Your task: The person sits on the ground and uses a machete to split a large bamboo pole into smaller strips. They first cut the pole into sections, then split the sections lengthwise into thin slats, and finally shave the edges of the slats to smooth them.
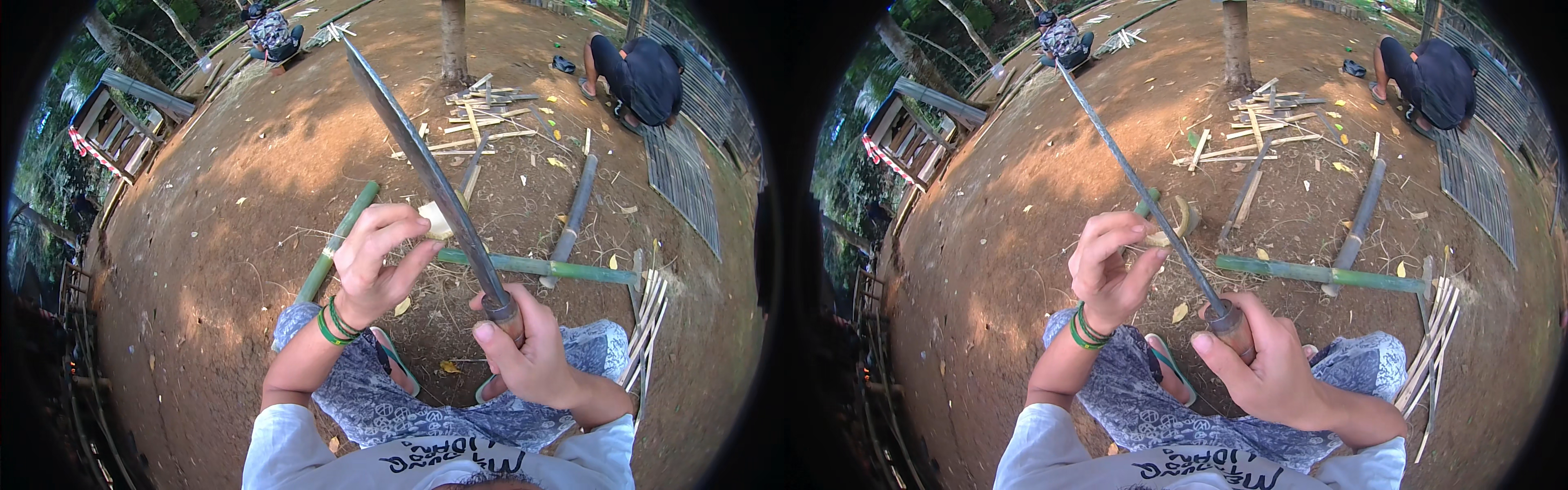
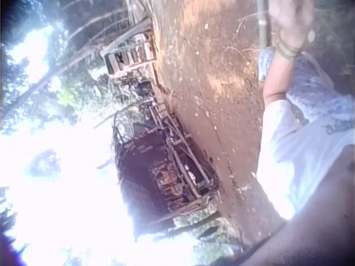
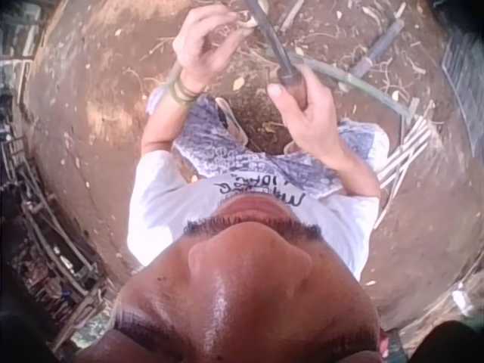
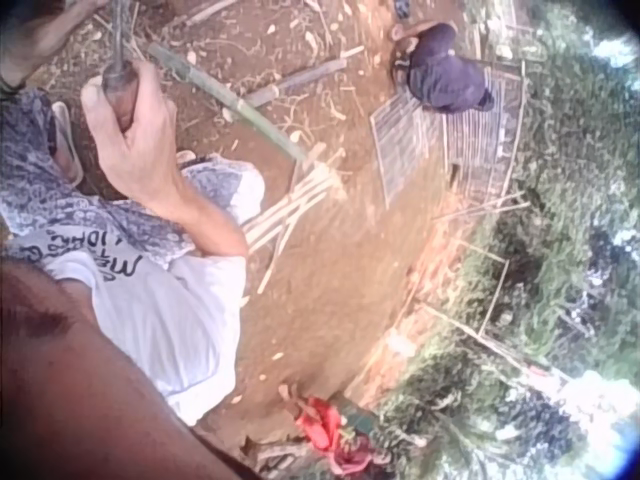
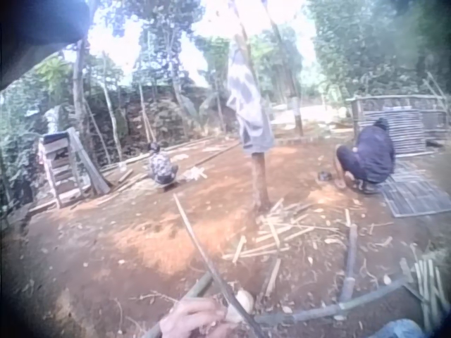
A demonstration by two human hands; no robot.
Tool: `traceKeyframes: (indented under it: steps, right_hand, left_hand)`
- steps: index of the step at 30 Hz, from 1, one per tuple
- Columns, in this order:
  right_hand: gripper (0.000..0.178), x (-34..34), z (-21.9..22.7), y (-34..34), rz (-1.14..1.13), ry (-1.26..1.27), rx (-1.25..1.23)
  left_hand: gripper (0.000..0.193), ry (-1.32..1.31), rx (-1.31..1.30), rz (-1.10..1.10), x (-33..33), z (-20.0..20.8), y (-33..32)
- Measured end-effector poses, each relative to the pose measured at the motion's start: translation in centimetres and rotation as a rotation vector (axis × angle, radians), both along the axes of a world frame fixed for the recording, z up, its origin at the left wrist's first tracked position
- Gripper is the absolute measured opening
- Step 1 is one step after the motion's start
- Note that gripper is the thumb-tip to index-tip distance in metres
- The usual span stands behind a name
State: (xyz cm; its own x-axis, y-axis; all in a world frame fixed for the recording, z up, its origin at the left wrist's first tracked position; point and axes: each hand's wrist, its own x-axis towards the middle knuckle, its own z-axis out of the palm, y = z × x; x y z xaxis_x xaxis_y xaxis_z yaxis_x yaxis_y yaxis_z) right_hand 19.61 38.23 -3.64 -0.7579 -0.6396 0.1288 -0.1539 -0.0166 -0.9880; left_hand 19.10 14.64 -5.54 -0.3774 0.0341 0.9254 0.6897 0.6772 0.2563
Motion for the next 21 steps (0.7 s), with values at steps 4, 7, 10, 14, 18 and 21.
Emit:
traceKeyframes:
  steps: [4,7,10,14,18,21]
  right_hand:
    - [0.031,0.1,0.3,0.1,0.014,-0.036,0.021]
    - [0.032,0.1,0.2,0.0,0.017,-0.021,0.015]
    - [0.029,-0.1,0.2,0.2,0.106,0.009,0.03]
    - [0.029,0.0,0.4,0.1,0.104,0.003,0.039]
    - [0.029,0.0,0.0,-0.1,0.099,0.019,0.004]
    - [0.029,0.0,-0.1,0.0,0.103,0.028,0.008]
  left_hand:
    - [0.042,0.012,0.001,0.006,0.2,0.0,0.0]
    - [0.04,0.014,0.006,0.035,0.2,-0.1,-0.2]
    - [0.038,0.013,0.004,0.048,0.2,-0.1,-0.7]
    - [0.038,0.058,-0.011,0.063,-0.2,0.5,-0.7]
    - [0.038,0.042,-0.065,0.058,0.2,1.0,-0.2]
    - [0.038,0.039,-0.058,0.049,0.3,0.9,-0.3]
